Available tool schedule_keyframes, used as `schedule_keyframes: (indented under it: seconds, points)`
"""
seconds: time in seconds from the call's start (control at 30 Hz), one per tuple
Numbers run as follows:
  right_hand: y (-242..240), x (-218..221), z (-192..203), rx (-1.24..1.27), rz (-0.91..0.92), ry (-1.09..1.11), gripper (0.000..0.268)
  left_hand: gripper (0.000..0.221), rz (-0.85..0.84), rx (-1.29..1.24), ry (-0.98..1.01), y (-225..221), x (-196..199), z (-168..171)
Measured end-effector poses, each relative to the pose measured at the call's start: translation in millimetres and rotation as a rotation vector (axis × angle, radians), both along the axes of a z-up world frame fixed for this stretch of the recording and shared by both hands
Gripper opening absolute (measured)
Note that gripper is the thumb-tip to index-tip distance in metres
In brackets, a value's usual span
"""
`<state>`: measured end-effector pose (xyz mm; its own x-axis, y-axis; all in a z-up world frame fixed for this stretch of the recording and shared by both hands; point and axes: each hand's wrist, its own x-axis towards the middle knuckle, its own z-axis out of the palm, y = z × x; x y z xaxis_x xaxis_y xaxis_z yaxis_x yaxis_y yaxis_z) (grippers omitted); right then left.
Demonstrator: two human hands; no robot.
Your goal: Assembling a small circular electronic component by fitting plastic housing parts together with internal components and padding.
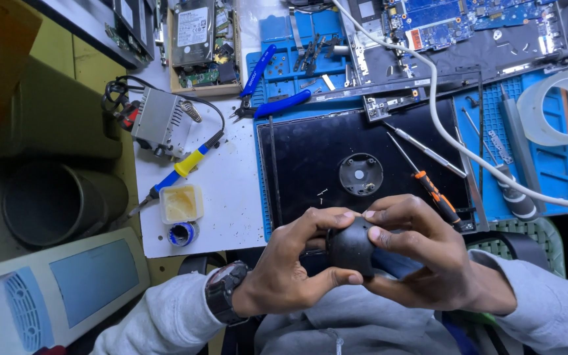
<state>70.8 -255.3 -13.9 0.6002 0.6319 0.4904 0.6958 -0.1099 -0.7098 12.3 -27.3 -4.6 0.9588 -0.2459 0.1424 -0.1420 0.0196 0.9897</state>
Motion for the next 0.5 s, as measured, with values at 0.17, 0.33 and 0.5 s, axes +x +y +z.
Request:
schedule_keyframes:
  seconds: [0.17, 0.33, 0.5]
  points:
    - [-2, 5, 3, 0.042, -0.076, 0.015, 0.064, 0.057, 0.098, 0.03, -0.044, 7, 1, -2]
    - [-5, 12, 13, 0.084, -0.112, 0.096, 0.075, 0.059, 0.094, -0.151, -0.048, 17, 8, 4]
    - [-5, 17, 11, 0.126, 0.006, 0.327, 0.066, 0.057, -0.052, -0.422, 0.113, 15, 9, 7]
